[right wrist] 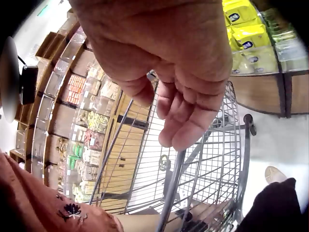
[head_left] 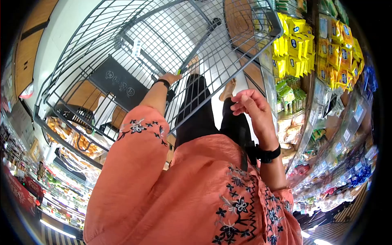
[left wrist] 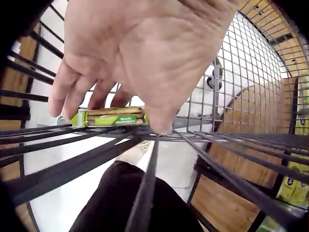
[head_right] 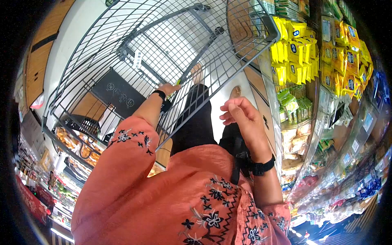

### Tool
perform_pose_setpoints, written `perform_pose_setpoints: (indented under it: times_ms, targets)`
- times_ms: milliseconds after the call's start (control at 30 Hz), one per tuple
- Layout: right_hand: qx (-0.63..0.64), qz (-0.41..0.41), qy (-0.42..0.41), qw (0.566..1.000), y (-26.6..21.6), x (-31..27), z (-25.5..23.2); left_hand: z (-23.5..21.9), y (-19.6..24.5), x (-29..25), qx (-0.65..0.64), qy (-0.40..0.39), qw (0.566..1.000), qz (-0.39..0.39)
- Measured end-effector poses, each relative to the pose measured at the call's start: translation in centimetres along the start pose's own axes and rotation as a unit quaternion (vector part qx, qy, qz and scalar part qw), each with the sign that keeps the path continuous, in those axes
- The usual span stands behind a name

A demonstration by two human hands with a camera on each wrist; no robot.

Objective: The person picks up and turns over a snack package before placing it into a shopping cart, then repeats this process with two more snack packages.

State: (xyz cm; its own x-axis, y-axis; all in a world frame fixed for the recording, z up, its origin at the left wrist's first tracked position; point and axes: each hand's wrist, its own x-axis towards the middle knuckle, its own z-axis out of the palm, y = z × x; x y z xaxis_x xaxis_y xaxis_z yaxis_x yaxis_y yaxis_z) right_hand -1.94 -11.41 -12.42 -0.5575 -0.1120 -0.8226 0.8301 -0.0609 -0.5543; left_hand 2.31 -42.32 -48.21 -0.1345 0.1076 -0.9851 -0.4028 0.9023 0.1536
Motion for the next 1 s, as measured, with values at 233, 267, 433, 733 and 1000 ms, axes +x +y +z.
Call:
perform_pose_setpoints:
  times_ms: [233, 267, 433, 733, 1000]
  targets:
    - [0.030, -0.007, -0.006, 1.000, 1.5, -0.8, -1.0, -0.4, -1.4, -0.1, -0.084, 0.078, 0.993, -0.004]
    - [0.033, -0.012, -0.009, 0.999, 1.6, -1.0, -1.0, -0.7, -1.6, -0.2, -0.080, 0.083, 0.993, -0.005]
    - [0.043, -0.043, -0.019, 0.998, 2.1, -2.5, -2.3, -5.3, 0.2, -4.8, -0.119, 0.072, 0.990, 0.010]
    - [0.078, -0.162, -0.047, 0.983, 3.9, -9.5, -8.4, -12.5, 13.4, -29.8, -0.283, 0.126, 0.919, 0.245]
    - [0.132, -0.303, -0.032, 0.943, 7.8, -18.7, -16.2, 0.8, 26.2, -45.1, -0.248, 0.156, 0.840, 0.456]
